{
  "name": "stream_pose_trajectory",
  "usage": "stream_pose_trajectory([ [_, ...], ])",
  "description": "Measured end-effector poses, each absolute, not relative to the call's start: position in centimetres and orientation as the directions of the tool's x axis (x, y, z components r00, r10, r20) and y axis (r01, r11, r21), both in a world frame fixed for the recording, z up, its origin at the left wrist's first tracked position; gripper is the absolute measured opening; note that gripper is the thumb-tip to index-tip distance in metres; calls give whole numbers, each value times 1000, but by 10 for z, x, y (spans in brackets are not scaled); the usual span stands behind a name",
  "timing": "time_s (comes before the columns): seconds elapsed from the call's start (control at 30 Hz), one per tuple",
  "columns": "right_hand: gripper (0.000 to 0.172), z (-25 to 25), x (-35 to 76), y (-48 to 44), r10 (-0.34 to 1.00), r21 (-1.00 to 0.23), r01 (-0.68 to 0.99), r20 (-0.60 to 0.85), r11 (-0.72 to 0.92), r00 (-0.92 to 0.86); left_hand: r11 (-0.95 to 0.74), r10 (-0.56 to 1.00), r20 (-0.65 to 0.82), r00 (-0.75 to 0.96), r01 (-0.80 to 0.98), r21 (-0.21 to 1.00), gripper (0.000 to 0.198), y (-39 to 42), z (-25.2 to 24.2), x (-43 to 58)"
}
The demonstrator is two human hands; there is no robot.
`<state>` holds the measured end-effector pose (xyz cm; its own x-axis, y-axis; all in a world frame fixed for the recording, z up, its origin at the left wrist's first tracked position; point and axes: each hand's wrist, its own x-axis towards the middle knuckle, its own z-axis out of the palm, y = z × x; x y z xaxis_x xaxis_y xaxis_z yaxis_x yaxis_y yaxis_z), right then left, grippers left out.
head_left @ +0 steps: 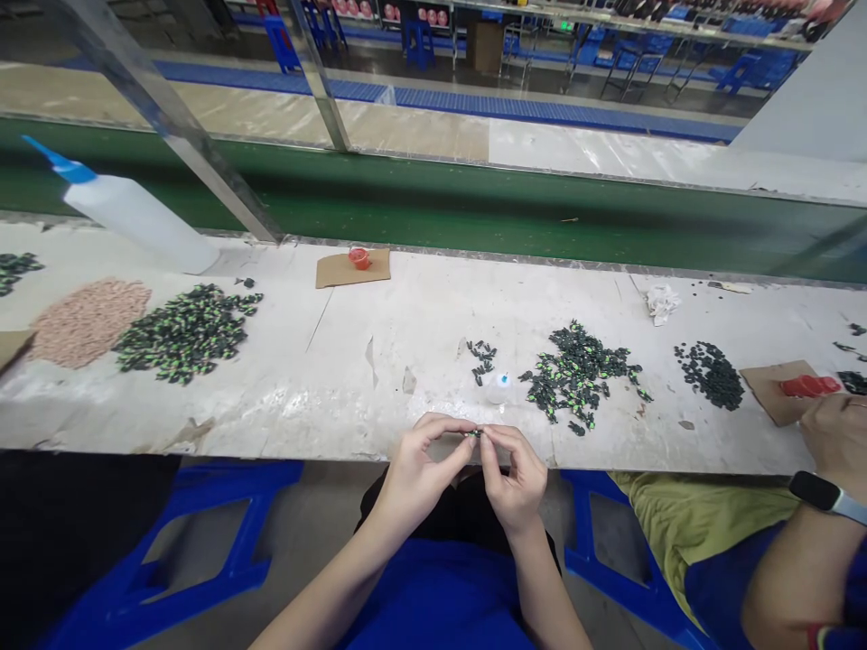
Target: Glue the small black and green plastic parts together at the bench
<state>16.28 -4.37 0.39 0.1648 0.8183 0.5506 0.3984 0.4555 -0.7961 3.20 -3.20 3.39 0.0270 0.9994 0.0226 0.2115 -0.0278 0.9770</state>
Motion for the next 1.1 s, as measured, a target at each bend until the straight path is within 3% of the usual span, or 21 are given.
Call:
stream_pose_trajectory([
  [0.23,20,9,181,-41,895,-865,310,438,395,81,-191,977,153,149,298,935,12,-31,42,31],
  [0.5,18,7,183,-40,913,-905,168,405,392,55,-453,891,382,244,443,774,27,-31,40,32],
  [0.7,16,4,177,-43,930,-937,95,346,336,126,-416,907,384,173,502,758,24,-39,44,37],
  [0.93,19,1,177,-42,940,-946,11,324,325,110,-501,859,466,213,541,676,20,-42,45,39],
  [1.1,15,13,189,-42,938,-934,96,348,345,12,-537,837,491,241,530,656,23,-44,40,42],
])
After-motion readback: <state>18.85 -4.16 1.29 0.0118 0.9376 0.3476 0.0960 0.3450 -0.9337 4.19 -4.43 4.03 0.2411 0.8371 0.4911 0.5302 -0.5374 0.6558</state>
